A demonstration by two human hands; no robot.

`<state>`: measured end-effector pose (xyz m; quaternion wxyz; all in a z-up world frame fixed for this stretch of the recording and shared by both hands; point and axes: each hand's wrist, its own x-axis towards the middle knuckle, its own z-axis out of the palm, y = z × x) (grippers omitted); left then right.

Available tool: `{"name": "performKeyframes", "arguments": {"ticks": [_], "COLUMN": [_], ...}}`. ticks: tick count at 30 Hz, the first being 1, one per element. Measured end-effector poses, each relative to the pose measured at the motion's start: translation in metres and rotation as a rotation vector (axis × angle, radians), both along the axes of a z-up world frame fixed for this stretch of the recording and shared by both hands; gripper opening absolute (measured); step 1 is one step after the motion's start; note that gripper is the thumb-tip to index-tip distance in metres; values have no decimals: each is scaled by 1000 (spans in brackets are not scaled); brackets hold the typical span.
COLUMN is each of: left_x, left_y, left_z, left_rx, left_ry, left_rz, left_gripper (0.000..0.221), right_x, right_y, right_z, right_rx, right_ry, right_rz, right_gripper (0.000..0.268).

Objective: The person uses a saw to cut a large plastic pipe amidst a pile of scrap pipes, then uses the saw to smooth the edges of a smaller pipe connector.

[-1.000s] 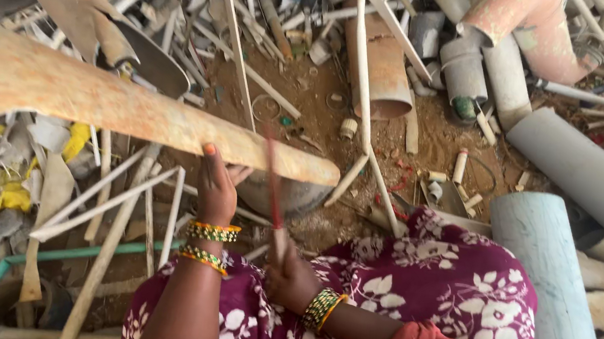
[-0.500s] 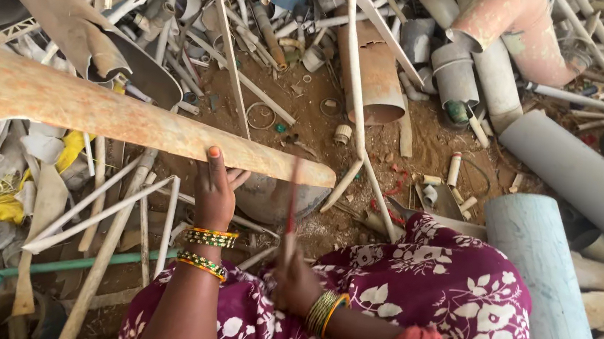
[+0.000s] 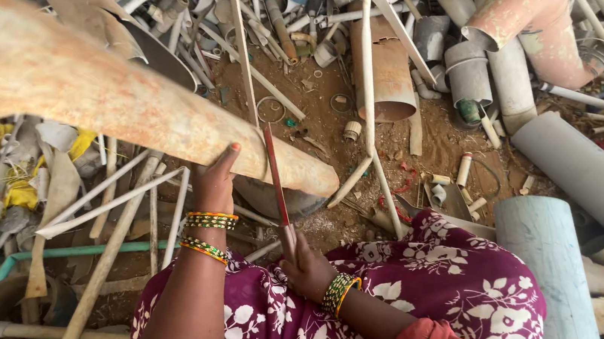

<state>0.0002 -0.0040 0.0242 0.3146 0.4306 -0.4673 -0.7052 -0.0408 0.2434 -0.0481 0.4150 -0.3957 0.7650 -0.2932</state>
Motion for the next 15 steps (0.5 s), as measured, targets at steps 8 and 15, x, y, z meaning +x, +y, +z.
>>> {"name": "performKeyframes", "arguments": {"ticks": [8,15], "left_x": [16,13], "left_y": [5,23], "left_z": [-3,3], "left_rx": [-83,9], "left_ry": [265,428], "left_rz": [-181,-212], "left_gripper": [53,61], "right_x": [-30,-8], "right_y": [-5,-8], "right_z": [-49,20], "right_rx": [244,-114], "right_ry": [-371,-448], "right_rz": [-442,-309], "right_gripper": [81,82]}}
